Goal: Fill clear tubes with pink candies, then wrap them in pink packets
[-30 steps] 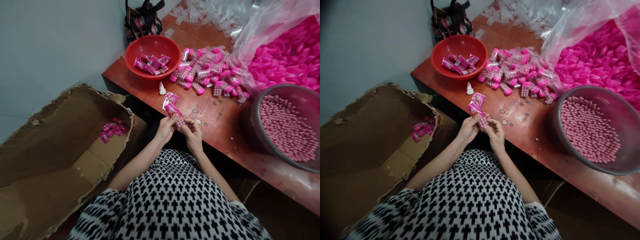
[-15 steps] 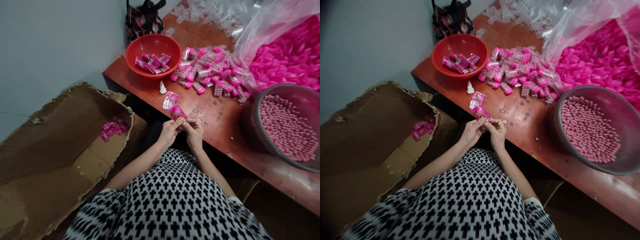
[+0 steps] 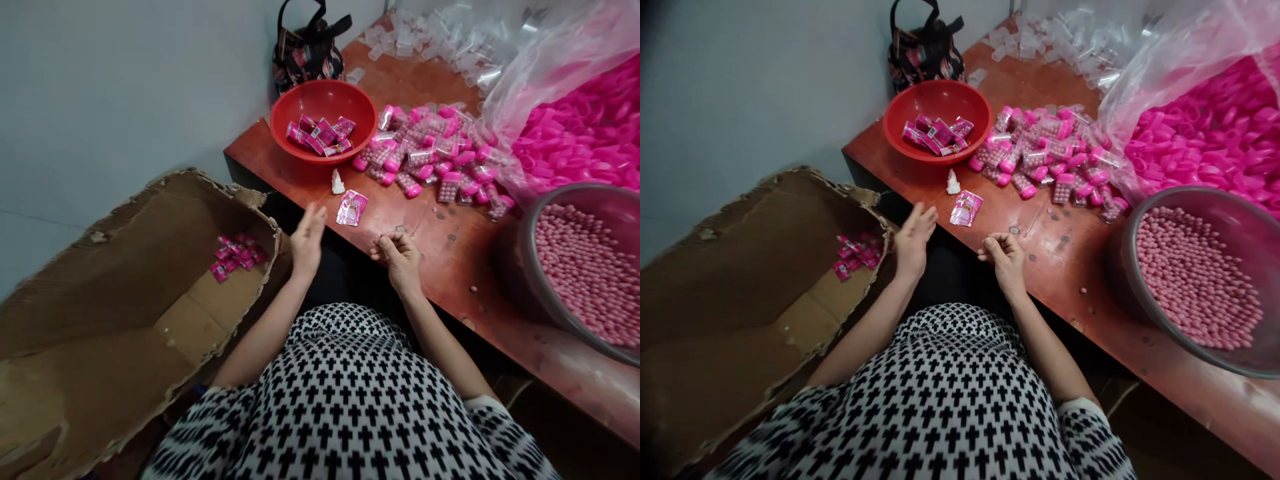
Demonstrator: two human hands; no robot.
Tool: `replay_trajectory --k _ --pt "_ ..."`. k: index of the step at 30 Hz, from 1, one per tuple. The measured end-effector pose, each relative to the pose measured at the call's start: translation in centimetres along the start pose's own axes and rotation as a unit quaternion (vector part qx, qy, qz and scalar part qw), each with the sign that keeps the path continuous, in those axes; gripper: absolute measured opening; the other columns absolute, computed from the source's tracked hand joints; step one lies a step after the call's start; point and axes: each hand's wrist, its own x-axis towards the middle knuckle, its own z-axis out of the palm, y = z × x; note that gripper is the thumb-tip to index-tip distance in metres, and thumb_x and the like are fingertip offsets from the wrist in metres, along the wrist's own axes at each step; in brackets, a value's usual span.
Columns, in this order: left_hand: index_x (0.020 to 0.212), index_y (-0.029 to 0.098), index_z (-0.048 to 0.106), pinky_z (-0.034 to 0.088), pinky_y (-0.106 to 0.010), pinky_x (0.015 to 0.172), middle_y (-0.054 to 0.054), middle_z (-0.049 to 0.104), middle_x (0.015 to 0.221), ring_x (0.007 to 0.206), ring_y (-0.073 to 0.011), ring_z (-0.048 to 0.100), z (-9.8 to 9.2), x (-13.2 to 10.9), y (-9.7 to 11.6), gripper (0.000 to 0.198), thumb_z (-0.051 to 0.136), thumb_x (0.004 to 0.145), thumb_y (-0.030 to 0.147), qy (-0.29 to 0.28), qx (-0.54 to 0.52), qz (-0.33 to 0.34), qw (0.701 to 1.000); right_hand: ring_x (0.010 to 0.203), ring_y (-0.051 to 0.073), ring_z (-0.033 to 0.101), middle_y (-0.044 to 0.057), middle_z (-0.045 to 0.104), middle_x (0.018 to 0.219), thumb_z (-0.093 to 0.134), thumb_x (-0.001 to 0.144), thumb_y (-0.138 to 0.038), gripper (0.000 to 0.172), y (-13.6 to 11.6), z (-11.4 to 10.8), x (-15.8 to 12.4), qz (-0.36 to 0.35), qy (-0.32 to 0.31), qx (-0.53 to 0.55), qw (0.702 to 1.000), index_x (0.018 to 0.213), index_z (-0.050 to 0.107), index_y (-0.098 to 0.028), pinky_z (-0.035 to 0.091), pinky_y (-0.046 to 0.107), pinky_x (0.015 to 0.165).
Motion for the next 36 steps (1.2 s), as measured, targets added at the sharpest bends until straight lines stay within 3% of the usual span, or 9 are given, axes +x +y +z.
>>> replay_trajectory --k 6,10,17,21,25,28,30,32,36 --pt "0.119 0.022 0.063 0.015 -0.054 0.114 -0.008 0.050 0.140 0.138 -0.0318 0.030 4.0 4.0 -3.6 0.036 0.056 0.086 0.035 -0.106 0.397 0.153 0.898 0.055 0.009 0.061 -0.004 0.061 0.063 0.070 0.073 -0.038 0.024 -0.7 0.1 1.3 -0.002 -0.038 -0.064 0.997 0.077 0.059 -0.018 0.052 0.022 0.052" --pt "0.104 0.026 0.070 0.016 -0.056 0.114 -0.003 0.056 0.134 0.137 -0.0302 0.034 4.2 4.4 -4.5 0.023 0.056 0.086 0.030 -0.102 0.409 0.184 0.888 0.058 0.009 0.058 -0.004 0.060 0.067 0.069 0.073 -0.042 0.026 -0.2 0.2 3.0 -0.019 -0.042 -0.120 0.992 0.078 0.058 -0.019 0.051 0.024 0.056" --pt "0.103 0.023 0.070 0.026 -0.048 0.114 -0.006 0.061 0.128 0.132 -0.0250 0.043 4.6 1.1 -3.1 0.024 0.055 0.087 0.031 -0.095 0.290 0.215 0.928 0.073 0.011 0.060 -0.002 0.062 0.083 0.074 0.067 -0.037 0.046 0.6 1.2 6.2 -0.035 -0.023 -0.076 0.996 0.102 0.049 -0.022 0.050 0.024 0.064" --pt "0.111 0.018 0.067 0.047 -0.043 0.099 -0.010 0.067 0.117 0.110 -0.0261 0.062 4.4 -0.5 -1.2 0.042 0.065 0.077 0.044 -0.104 0.109 0.042 0.988 0.054 0.008 0.052 -0.008 0.057 0.067 0.074 0.067 -0.034 0.047 -0.1 0.6 6.3 0.003 -0.090 -0.048 0.995 0.103 0.047 -0.023 0.044 0.021 0.052" --pt "0.082 0.012 0.072 0.057 -0.039 0.078 -0.007 0.072 0.080 0.077 -0.0210 0.068 4.0 -0.8 -0.6 0.043 0.073 0.065 0.051 -0.181 -0.065 -0.202 0.960 0.051 0.008 0.050 -0.008 0.056 0.061 0.076 0.065 -0.035 0.046 -1.0 -0.6 6.2 0.016 -0.219 -0.119 0.968 0.103 0.052 -0.020 0.042 0.021 0.051" --pt "0.068 0.012 0.071 0.057 -0.031 0.069 -0.005 0.069 0.069 0.066 -0.0155 0.066 4.0 -1.0 -0.6 0.033 0.081 0.057 0.042 -0.184 -0.110 -0.253 0.943 0.060 0.012 0.056 -0.003 0.062 0.068 0.062 0.079 -0.040 0.030 -2.1 -1.8 8.0 -0.057 -0.258 -0.254 0.931 0.100 0.059 -0.019 0.046 0.025 0.058" --pt "0.065 0.012 0.071 0.056 -0.027 0.063 -0.005 0.068 0.065 0.060 -0.0135 0.064 4.1 -1.1 -0.6 0.030 0.083 0.054 0.037 -0.148 -0.124 -0.266 0.944 0.080 0.018 0.062 0.005 0.068 0.088 0.047 0.089 -0.036 0.026 -3.3 -3.2 10.4 -0.164 -0.206 -0.387 0.884 0.102 0.062 -0.019 0.049 0.033 0.073" --pt "0.065 0.011 0.071 0.054 -0.025 0.058 -0.006 0.068 0.064 0.058 -0.0129 0.064 4.3 -1.3 -0.5 0.028 0.084 0.053 0.033 -0.111 -0.136 -0.276 0.945 0.113 0.026 0.054 0.011 0.061 0.122 0.045 0.090 -0.026 0.028 -4.7 -4.9 13.3 -0.265 -0.149 -0.540 0.785 0.111 0.062 -0.020 0.041 0.043 0.094" --pt "0.063 0.009 0.069 0.051 -0.023 0.053 -0.007 0.068 0.063 0.055 -0.0128 0.063 4.4 -1.4 -0.1 0.028 0.085 0.052 0.028 -0.059 -0.168 -0.303 0.936 0.139 0.033 0.025 0.008 0.037 0.150 0.043 0.087 -0.013 0.042 -6.5 -8.0 17.7 -0.292 -0.227 -0.710 0.599 0.127 0.053 -0.022 0.027 0.057 0.103"
